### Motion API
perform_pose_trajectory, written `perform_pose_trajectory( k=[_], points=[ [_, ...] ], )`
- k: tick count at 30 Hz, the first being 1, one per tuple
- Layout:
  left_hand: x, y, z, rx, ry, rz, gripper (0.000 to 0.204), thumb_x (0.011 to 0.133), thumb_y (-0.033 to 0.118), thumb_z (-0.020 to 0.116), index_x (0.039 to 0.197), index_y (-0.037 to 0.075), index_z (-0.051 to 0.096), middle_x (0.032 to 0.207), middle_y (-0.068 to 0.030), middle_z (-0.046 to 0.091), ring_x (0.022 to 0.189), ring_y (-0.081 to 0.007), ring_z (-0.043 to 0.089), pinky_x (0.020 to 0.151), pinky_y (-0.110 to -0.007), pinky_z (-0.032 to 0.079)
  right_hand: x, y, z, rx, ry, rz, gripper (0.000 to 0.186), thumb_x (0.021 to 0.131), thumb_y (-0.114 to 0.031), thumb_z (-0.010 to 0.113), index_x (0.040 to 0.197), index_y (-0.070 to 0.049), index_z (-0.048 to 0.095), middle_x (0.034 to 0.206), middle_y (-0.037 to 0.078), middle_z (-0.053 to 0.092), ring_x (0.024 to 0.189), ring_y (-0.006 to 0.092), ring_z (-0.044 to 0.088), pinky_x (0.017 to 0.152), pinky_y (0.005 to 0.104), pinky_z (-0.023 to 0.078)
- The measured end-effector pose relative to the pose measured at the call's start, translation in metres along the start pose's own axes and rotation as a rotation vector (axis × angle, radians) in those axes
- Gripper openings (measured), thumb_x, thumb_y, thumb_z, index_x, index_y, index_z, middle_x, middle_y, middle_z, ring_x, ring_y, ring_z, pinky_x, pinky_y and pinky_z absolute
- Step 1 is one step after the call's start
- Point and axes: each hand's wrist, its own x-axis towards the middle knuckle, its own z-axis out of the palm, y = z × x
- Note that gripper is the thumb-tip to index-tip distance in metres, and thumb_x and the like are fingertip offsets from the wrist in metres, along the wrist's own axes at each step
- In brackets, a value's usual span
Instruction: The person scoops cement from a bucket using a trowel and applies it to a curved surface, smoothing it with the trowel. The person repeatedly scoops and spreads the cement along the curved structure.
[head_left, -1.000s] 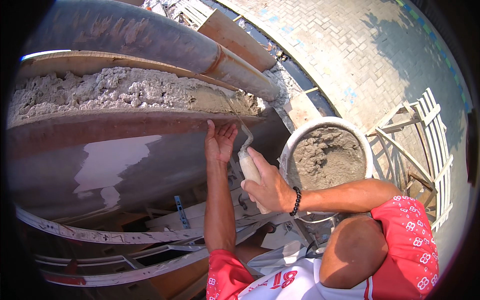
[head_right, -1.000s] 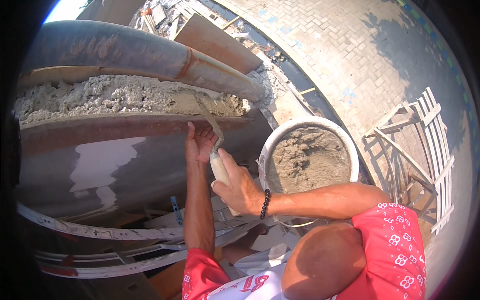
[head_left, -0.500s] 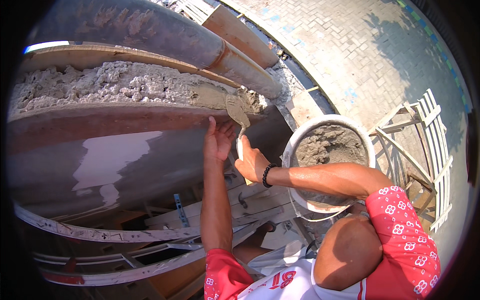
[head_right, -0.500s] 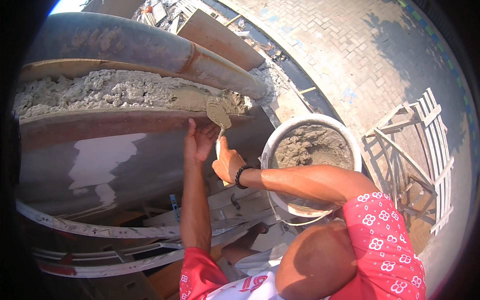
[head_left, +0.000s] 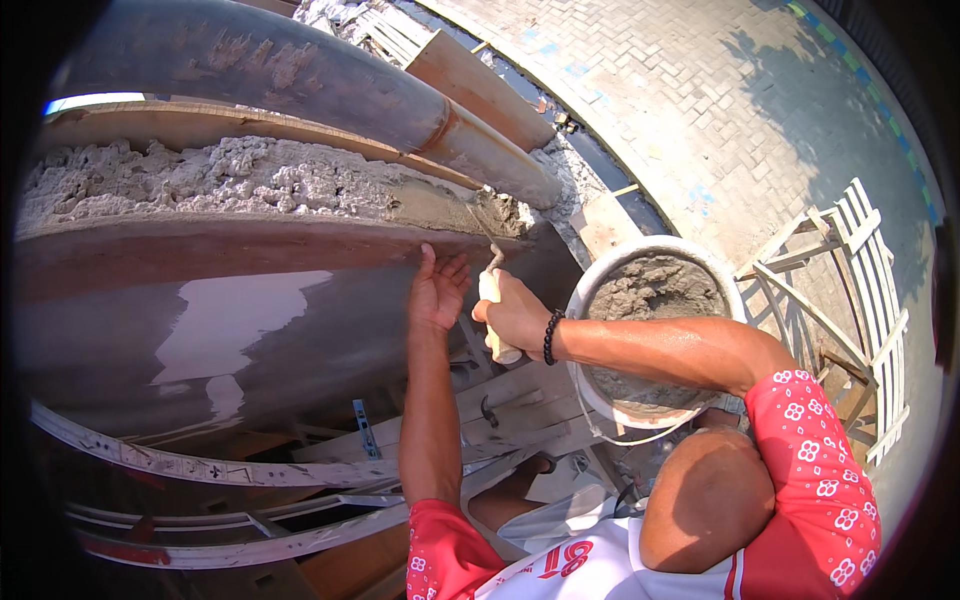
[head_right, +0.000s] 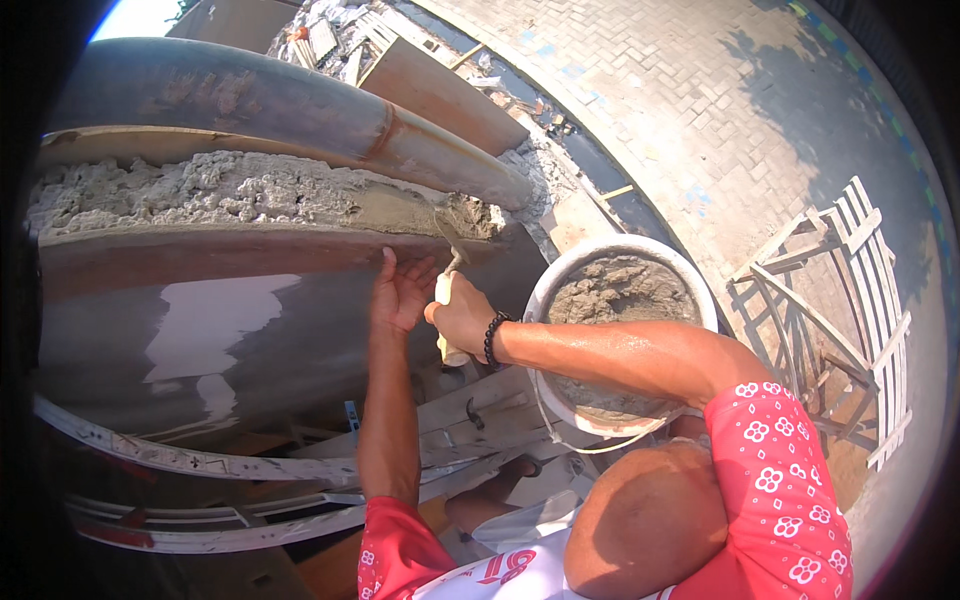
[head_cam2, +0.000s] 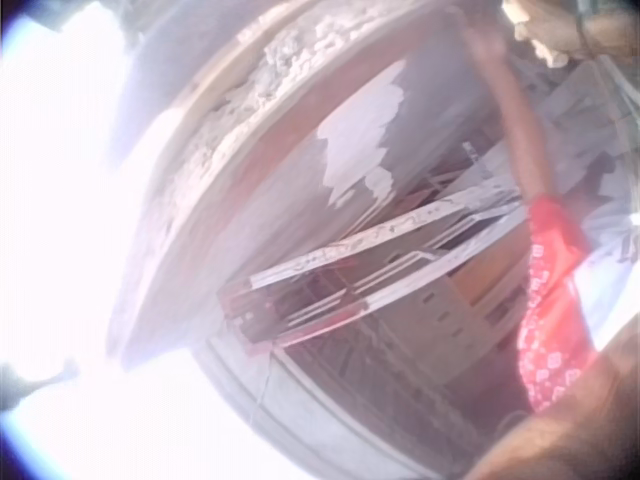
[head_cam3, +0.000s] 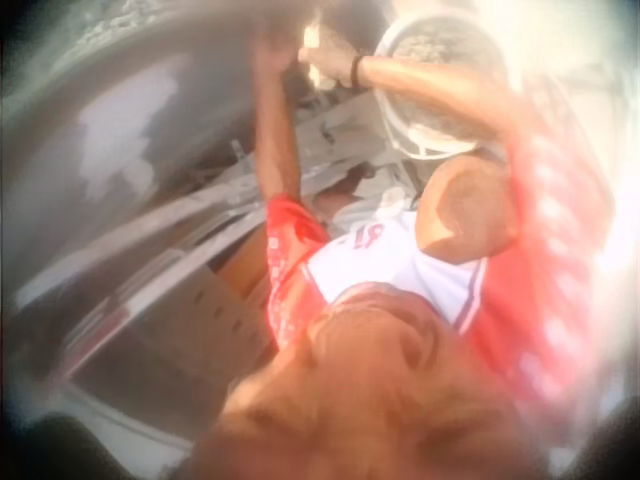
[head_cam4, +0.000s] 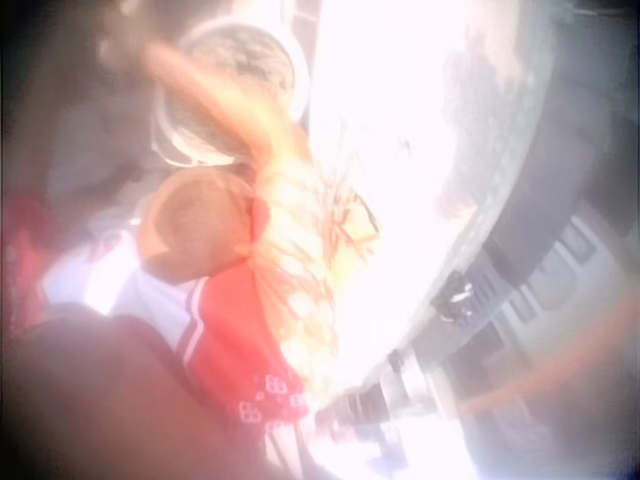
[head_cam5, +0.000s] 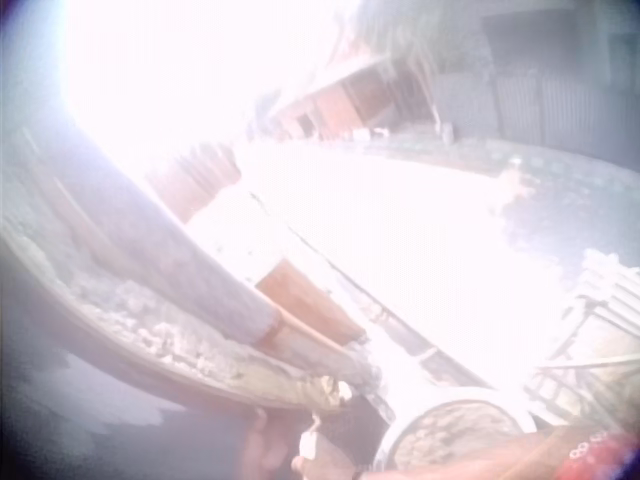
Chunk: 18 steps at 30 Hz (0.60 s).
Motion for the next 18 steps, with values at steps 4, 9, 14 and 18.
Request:
perform_pose_trajectory(
  k=[4, 9, 14, 18],
  points=[
    [-0.012, -0.009, -0.005, 0.117, -0.049, 0.135, 0.069, 0.092, 0.055, 0.054, 0.129, -0.003, 0.044, 0.128, -0.0232, 0.054, 0.116, -0.0354, 0.051, 0.099, -0.048, 0.039, -0.031, -0.047, 0.039, -0.450, -0.064, -0.228, 0.073, 0.083, -0.012, 0.055, 0.137, 0.018, 0.017, 0.089, 0.037, 0.062, 0.076, 0.0424, 0.068, 0.068, 0.0456, 0.054],
    [0.003, -0.018, -0.031, -0.046, 0.002, 0.133, 0.055, 0.093, 0.044, 0.056, 0.125, 0.000, 0.046, 0.131, -0.0246, 0.053, 0.118, -0.0349, 0.048, 0.100, -0.047, 0.036, -0.068, -0.075, 0.043, -0.449, -0.284, -0.285, 0.075, 0.082, -0.011, 0.055, 0.136, 0.020, 0.012, 0.084, 0.039, 0.060, 0.078, 0.0467, 0.066, 0.071, 0.0481, 0.053],
    [0.006, -0.016, -0.003, -0.028, 0.039, 0.071, 0.058, 0.090, 0.054, 0.061, 0.116, 0.004, 0.051, 0.111, -0.0178, 0.062, 0.106, -0.0318, 0.056, 0.092, -0.043, 0.043, -0.105, -0.049, 0.001, -0.527, -0.212, -0.376, 0.074, 0.083, -0.006, 0.057, 0.143, 0.010, 0.016, 0.091, 0.033, 0.061, 0.068, 0.0389, 0.067, 0.067, 0.0442, 0.053],
    [-0.005, -0.011, -0.009, -0.156, 0.068, 0.064, 0.054, 0.088, 0.053, 0.064, 0.112, 0.006, 0.051, 0.112, -0.0139, 0.060, 0.105, -0.0304, 0.055, 0.087, -0.044, 0.045, -0.142, -0.067, -0.059, -0.272, -0.333, -0.083, 0.067, 0.084, -0.012, 0.063, 0.139, 0.006, 0.029, 0.083, 0.019, 0.060, 0.059, 0.0176, 0.062, 0.054, 0.0309, 0.050]
  ],
)
